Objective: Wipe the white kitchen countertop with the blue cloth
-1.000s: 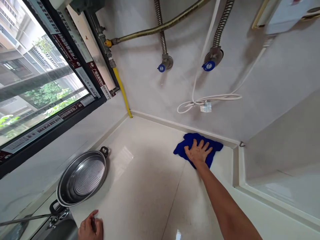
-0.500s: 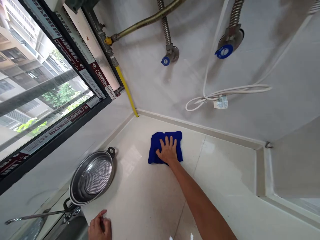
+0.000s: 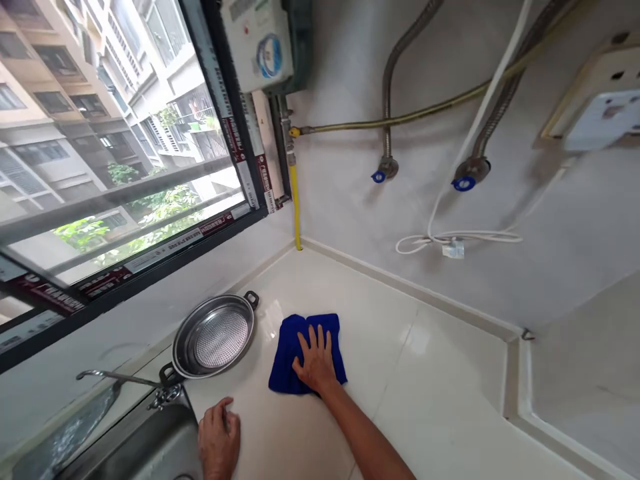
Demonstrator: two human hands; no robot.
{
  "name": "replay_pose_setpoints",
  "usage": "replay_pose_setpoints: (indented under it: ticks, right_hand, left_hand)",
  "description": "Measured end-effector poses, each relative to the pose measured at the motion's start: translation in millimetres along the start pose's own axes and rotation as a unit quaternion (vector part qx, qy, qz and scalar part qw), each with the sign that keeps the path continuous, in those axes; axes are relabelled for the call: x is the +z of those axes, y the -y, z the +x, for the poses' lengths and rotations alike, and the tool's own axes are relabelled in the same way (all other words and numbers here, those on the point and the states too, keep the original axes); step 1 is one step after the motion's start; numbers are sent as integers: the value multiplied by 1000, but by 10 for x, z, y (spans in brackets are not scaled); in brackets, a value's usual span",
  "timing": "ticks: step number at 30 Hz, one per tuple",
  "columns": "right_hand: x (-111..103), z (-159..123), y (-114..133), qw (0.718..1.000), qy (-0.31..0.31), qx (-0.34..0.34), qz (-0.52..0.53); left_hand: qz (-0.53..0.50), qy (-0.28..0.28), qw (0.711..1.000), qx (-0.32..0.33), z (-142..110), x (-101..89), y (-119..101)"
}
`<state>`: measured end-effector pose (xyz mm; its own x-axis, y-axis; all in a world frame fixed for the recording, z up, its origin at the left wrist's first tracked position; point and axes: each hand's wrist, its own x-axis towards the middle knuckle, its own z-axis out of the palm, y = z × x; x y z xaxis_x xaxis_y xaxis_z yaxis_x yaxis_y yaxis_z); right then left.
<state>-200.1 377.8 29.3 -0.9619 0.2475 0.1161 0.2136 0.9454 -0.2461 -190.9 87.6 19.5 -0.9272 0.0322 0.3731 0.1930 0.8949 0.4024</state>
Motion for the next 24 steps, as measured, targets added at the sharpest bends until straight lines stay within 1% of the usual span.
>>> replay_pose_setpoints:
  ticks: [2,7,11,14,17,24]
  right_hand:
    - [49,-210,153,1000,15,-19,-1]
    - [124,-779,516,997,21,-67,13]
    - [169,-1192,691,995,34,-90,22]
    - [206,-1433,708,993,38,-105,33]
    - [223,-1614,668,992,42,-111,51]
    - [183,-1899,542,990,52,-109,77]
  left_hand:
    - [-8,-5,1000,0,-21,-36,-47]
    - [-15,-14,1000,-10,-63,-86,-109]
    - [-27,-21,999,-9,-92,-66,-89]
    - [-33,-31,999,-6,-101,-54,-69]
    - [-35,-41,999,-3,-101,-45,-49]
    - [-40,-43,998,7,-58,-20,-11]
